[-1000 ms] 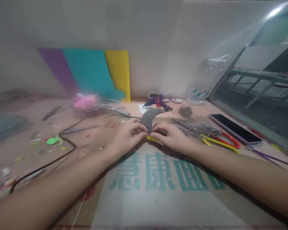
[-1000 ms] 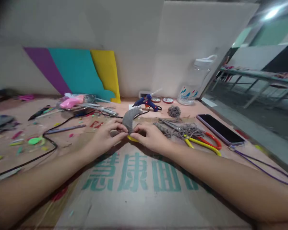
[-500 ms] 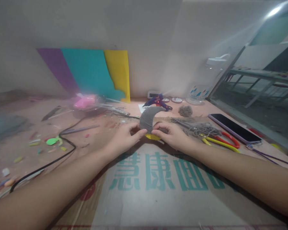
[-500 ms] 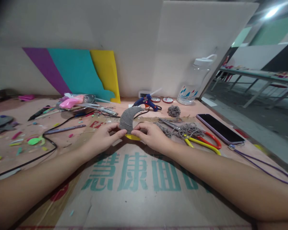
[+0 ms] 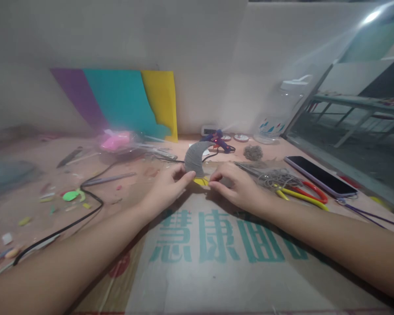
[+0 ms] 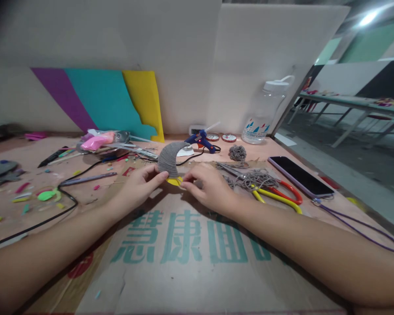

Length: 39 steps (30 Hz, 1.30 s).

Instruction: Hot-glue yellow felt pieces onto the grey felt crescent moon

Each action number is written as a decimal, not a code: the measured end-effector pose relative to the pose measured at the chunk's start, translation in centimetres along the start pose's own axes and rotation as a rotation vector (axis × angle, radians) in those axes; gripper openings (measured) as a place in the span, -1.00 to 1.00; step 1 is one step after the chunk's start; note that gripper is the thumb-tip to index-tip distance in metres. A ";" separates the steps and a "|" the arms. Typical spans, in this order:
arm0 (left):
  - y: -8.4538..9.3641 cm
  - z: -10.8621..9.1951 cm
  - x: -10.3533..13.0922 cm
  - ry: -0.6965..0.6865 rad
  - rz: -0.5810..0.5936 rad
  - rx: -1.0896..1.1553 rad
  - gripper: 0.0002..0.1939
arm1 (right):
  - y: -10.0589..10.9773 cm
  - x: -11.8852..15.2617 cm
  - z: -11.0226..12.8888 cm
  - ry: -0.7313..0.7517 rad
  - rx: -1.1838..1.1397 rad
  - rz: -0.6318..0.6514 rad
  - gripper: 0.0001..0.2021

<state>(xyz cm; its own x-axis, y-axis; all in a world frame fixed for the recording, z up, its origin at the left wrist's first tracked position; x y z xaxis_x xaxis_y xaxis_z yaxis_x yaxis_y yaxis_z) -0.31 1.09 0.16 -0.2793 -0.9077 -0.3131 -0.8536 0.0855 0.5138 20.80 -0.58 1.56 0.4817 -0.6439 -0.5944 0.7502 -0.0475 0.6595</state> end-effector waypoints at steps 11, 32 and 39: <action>0.1 0.3 -0.3 0.028 -0.008 0.035 -0.71 | 6.1 -2.7 3.1 -0.125 0.279 0.332 -0.78; 0.1 1.3 -0.9 0.095 -0.063 0.088 -0.65 | 5.9 -8.6 -9.9 -0.653 0.328 0.227 -0.58; 0.2 1.2 -1.0 0.086 -0.080 0.097 -0.66 | 2.2 -9.9 -11.4 -0.678 0.244 0.151 -0.73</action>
Point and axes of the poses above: each hand's wrist, its own x-axis away from the middle knuckle, its own y-axis out of the back of the hand, z = x × y, the point moved 1 cm from there along -x, towards the middle knuckle, and after that the axes turned 8 degrees about -x, right-handed, at the moved point
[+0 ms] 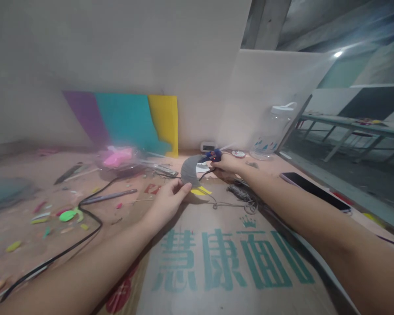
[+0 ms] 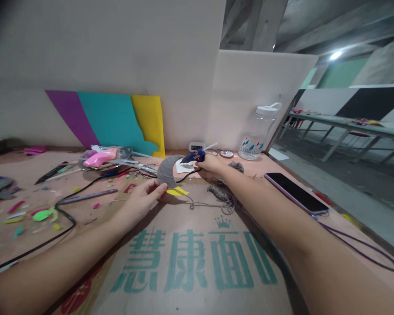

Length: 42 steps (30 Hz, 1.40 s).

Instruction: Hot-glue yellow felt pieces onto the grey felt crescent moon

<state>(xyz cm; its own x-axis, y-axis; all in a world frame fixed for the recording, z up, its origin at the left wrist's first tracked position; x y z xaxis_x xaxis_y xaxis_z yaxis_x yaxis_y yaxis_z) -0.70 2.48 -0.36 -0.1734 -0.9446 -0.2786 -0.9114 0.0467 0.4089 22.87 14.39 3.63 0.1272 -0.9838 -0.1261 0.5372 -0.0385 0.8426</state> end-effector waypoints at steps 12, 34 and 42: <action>0.0 0.2 -0.1 0.002 -0.007 -0.024 -0.65 | 1.4 0.8 0.1 -0.020 -0.163 -0.088 -0.79; 0.0 -0.1 0.2 0.071 0.029 0.158 -0.71 | -0.6 15.3 1.2 0.194 -0.433 -0.202 -0.81; 0.1 -0.8 0.5 0.111 0.055 0.175 -0.74 | -0.1 15.9 1.7 0.275 -0.354 -0.200 -0.78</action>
Point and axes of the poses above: each hand's wrist, its own x-axis away from the middle knuckle, its own y-axis out of the back of the hand, z = x × y, the point moved 1 cm from there along -x, towards the middle knuckle, and after that the axes turned 8 degrees about -x, right-handed, at the moved point
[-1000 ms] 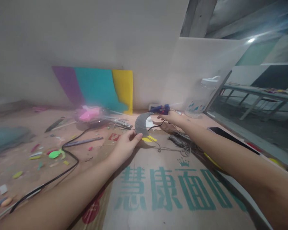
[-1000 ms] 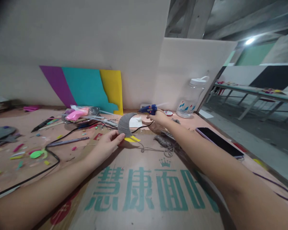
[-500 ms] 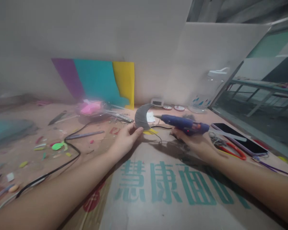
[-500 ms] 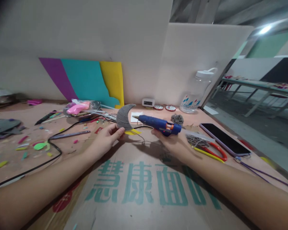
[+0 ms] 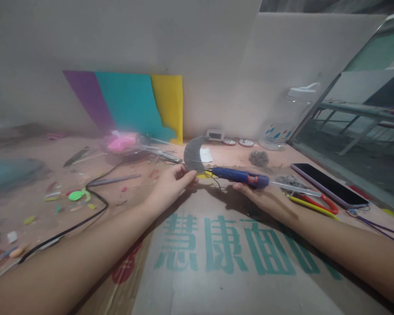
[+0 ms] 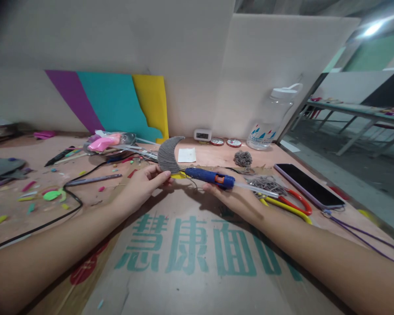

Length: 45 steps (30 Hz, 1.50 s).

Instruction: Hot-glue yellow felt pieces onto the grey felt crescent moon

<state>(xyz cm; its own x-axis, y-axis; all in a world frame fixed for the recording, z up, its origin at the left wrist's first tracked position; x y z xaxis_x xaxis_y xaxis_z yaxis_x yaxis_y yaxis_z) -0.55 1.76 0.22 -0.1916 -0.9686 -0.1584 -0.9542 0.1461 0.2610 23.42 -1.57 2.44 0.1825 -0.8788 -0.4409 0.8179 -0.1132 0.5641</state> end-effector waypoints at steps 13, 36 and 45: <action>-0.1 0.1 -0.1 0.024 -0.008 0.103 -0.75 | -0.4 -0.3 -0.5 0.064 0.035 0.008 -0.77; -0.1 0.6 -0.3 0.000 0.018 0.095 -0.75 | -0.4 0.0 -0.7 -0.015 0.092 0.057 -0.75; -0.1 0.6 -0.4 0.008 0.017 0.104 -0.74 | -0.6 -0.1 -0.9 -0.028 0.126 0.059 -0.74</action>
Point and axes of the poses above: each hand's wrist, its own x-axis away from the middle knuckle, its own y-axis out of the back of the hand, z = x × y, the point moved 1 cm from there along -x, towards the middle knuckle, and after that the axes turned 8 degrees about -x, right-handed, at the moved point
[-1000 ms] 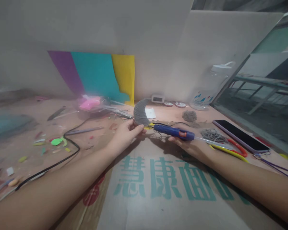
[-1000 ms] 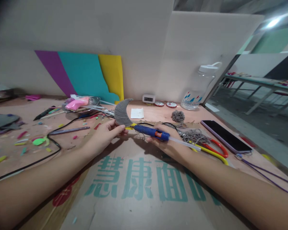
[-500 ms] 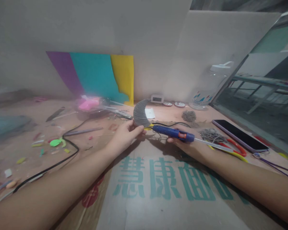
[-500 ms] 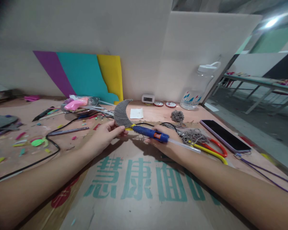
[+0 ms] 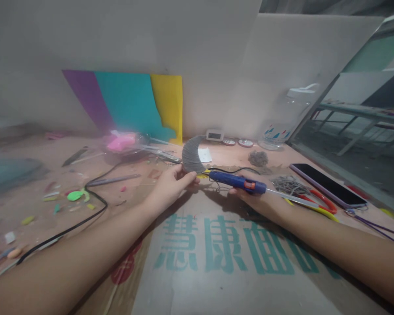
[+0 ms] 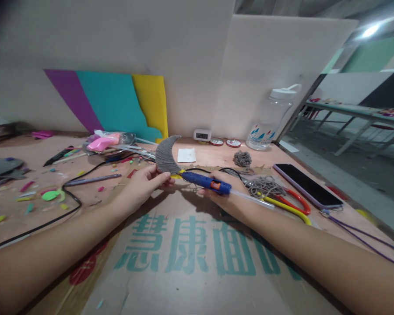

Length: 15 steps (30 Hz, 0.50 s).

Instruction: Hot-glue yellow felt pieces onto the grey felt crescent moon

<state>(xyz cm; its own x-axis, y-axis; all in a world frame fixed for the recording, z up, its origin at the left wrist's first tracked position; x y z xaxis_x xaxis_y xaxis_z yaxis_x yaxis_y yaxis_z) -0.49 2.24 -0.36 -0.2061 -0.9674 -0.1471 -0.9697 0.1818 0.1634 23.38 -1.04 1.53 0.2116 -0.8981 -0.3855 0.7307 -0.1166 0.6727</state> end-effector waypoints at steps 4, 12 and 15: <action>0.0 0.2 0.0 0.005 0.005 0.020 -0.75 | 0.1 0.0 0.0 0.019 0.025 -0.007 -0.75; 0.0 -0.2 0.2 0.009 0.005 0.004 -0.72 | 0.2 -0.1 0.3 0.016 0.001 -0.004 -0.77; 0.0 -0.2 0.2 0.003 0.008 -0.004 -0.69 | 0.2 -0.2 0.2 0.033 0.012 -0.018 -0.75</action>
<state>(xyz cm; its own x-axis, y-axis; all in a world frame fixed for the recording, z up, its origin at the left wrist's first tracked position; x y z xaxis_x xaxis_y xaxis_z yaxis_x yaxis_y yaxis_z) -0.52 2.05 -0.22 -0.2134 -0.9664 -0.1433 -0.9675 0.1888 0.1681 23.31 -1.00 1.84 0.2203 -0.8811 -0.4184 0.7268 -0.1378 0.6729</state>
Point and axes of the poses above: each hand's wrist, its own x-axis away from the middle knuckle, its own y-axis out of the back of the hand, z = x × y, the point moved 1 cm from there along -x, towards the middle knuckle, and after that the axes turned 8 degrees about -x, right-handed, at the moved point
